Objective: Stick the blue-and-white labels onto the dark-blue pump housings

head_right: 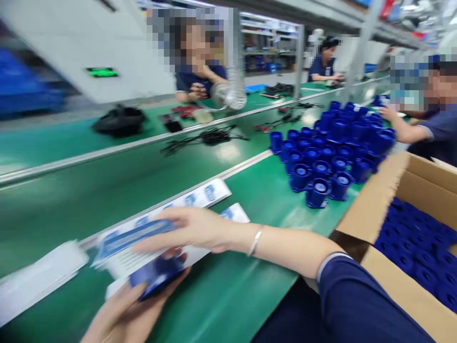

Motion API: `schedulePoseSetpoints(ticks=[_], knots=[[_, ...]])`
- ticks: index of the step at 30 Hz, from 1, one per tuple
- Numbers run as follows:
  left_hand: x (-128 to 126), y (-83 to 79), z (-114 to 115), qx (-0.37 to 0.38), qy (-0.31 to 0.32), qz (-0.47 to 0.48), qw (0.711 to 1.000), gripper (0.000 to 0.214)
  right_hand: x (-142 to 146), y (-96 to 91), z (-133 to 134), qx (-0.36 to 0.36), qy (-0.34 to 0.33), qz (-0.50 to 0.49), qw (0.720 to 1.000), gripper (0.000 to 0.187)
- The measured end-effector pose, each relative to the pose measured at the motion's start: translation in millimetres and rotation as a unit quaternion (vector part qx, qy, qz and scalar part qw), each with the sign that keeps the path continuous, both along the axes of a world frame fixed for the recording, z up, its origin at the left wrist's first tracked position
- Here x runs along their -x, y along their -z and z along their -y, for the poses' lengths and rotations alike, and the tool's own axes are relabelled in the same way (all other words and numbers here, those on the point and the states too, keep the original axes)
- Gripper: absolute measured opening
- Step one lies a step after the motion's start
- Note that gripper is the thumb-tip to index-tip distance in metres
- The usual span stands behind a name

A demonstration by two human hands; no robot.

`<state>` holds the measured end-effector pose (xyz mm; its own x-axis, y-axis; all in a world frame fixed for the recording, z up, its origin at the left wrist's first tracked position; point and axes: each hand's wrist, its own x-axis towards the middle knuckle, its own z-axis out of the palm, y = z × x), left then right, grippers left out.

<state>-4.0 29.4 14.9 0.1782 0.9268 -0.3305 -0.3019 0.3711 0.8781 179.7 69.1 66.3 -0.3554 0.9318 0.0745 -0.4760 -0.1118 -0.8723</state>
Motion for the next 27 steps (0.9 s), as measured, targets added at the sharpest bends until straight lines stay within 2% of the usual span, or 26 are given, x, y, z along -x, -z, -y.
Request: schedulePoseSetpoints(ticks=[1, 3, 7, 10, 18, 27], knots=[[1, 1.7, 3, 0.01, -0.006, 0.023, 1.0, 0.061, -1, 8.2, 1, 0.005, -0.015, -0.01, 1.0, 0.046], [0, 2.5, 7, 0.017, 0.005, 0.061, 0.998, 0.069, -3, 21.5, 6, 0.044, 0.008, -0.002, 0.999, 0.043], [0, 3.4, 6, -0.014, 0.027, 0.103, 0.994, 0.076, -7, 36.0, 17, 0.085, 0.013, 0.054, 0.995, 0.039], [5, 6.5, 6, -0.027, 0.03, 0.109, 0.993, 0.077, -5, 40.1, 27, 0.099, 0.003, 0.084, 0.992, 0.038], [8, 9.7, 8, 0.007, 0.005, 0.088, 0.996, 0.065, 3, 47.7, 36, 0.15, 0.014, 0.103, 0.983, 0.038], [4, 8.6, 12, 0.006, 0.011, 0.115, 0.993, 0.06, 5, 55.3, 40, 0.14, 0.025, 0.119, 0.983, 0.036]])
